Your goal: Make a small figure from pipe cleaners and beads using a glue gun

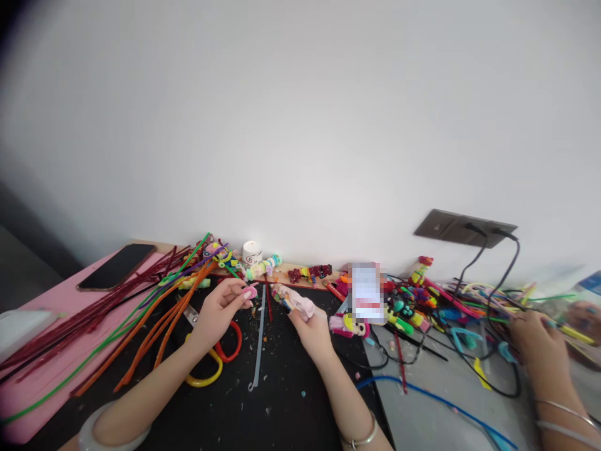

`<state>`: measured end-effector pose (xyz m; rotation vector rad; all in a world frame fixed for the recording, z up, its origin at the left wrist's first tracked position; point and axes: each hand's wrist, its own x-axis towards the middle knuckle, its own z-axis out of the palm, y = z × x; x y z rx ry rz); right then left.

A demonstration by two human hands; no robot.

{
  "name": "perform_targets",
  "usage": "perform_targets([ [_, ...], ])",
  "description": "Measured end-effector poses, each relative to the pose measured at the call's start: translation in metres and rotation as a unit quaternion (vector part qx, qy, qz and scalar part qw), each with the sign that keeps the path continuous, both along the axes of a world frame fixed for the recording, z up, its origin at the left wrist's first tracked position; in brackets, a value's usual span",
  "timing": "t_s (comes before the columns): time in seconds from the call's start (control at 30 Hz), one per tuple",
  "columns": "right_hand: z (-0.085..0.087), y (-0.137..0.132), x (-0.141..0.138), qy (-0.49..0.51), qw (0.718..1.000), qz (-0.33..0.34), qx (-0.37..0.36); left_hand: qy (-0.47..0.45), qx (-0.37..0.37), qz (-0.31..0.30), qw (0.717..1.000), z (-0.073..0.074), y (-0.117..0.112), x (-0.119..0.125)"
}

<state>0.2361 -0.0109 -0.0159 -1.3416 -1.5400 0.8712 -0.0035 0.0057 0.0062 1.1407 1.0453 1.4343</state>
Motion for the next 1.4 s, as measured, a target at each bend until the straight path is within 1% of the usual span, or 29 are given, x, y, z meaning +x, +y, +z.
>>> perform_targets([
  [0.1, 0.001, 0.0, 0.001, -0.113, 0.991, -0.027, 0.062, -0.011, -0.015, -0.002, 1.0, 0.004, -0.001, 0.001],
  [0.2, -0.006, 0.0, 0.002, -0.233, 0.966, -0.057, 0.097, -0.031, -0.038, -0.014, 0.999, 0.008, -0.003, 0.001],
  [0.33, -0.014, 0.001, 0.0, -0.373, 0.918, -0.099, 0.091, -0.063, -0.069, -0.03, 0.995, 0.009, -0.003, 0.001],
  [0.43, -0.016, 0.0, -0.003, -0.416, 0.898, -0.114, 0.083, -0.067, -0.074, -0.033, 0.994, 0.008, -0.003, 0.001],
  [0.5, -0.016, -0.001, -0.004, -0.409, 0.898, -0.13, 0.098, -0.064, -0.074, -0.036, 0.995, 0.008, -0.004, 0.002],
  [0.57, -0.013, -0.002, -0.005, -0.371, 0.907, -0.139, 0.146, -0.064, -0.074, -0.043, 0.994, 0.009, -0.005, 0.003],
  [0.6, -0.012, -0.004, -0.006, -0.341, 0.914, -0.131, 0.179, -0.066, -0.075, -0.048, 0.994, 0.01, -0.007, 0.004],
  [0.67, -0.007, -0.006, -0.01, -0.271, 0.927, -0.092, 0.242, -0.072, -0.08, -0.062, 0.992, 0.012, -0.009, 0.006],
  [0.7, -0.005, -0.008, -0.013, -0.24, 0.933, -0.065, 0.262, -0.074, -0.083, -0.07, 0.991, 0.013, -0.01, 0.008],
  [0.8, 0.0, -0.013, -0.025, -0.189, 0.941, -0.008, 0.28, -0.072, -0.094, -0.095, 0.988, 0.014, -0.014, 0.012],
  [0.9, 0.003, -0.015, -0.036, -0.165, 0.939, 0.024, 0.3, -0.064, -0.095, -0.123, 0.986, 0.013, -0.017, 0.016],
  [1.0, 0.004, -0.015, -0.041, -0.141, 0.942, 0.025, 0.304, -0.064, -0.093, -0.139, 0.984, 0.009, -0.017, 0.018],
  [1.2, 0.001, -0.015, -0.042, -0.102, 0.956, 0.011, 0.274, -0.059, -0.083, -0.144, 0.984, 0.005, -0.015, 0.019],
  [1.4, 0.004, -0.015, -0.042, -0.083, 0.965, 0.008, 0.25, -0.018, -0.043, -0.142, 0.989, -0.001, -0.016, 0.017],
])
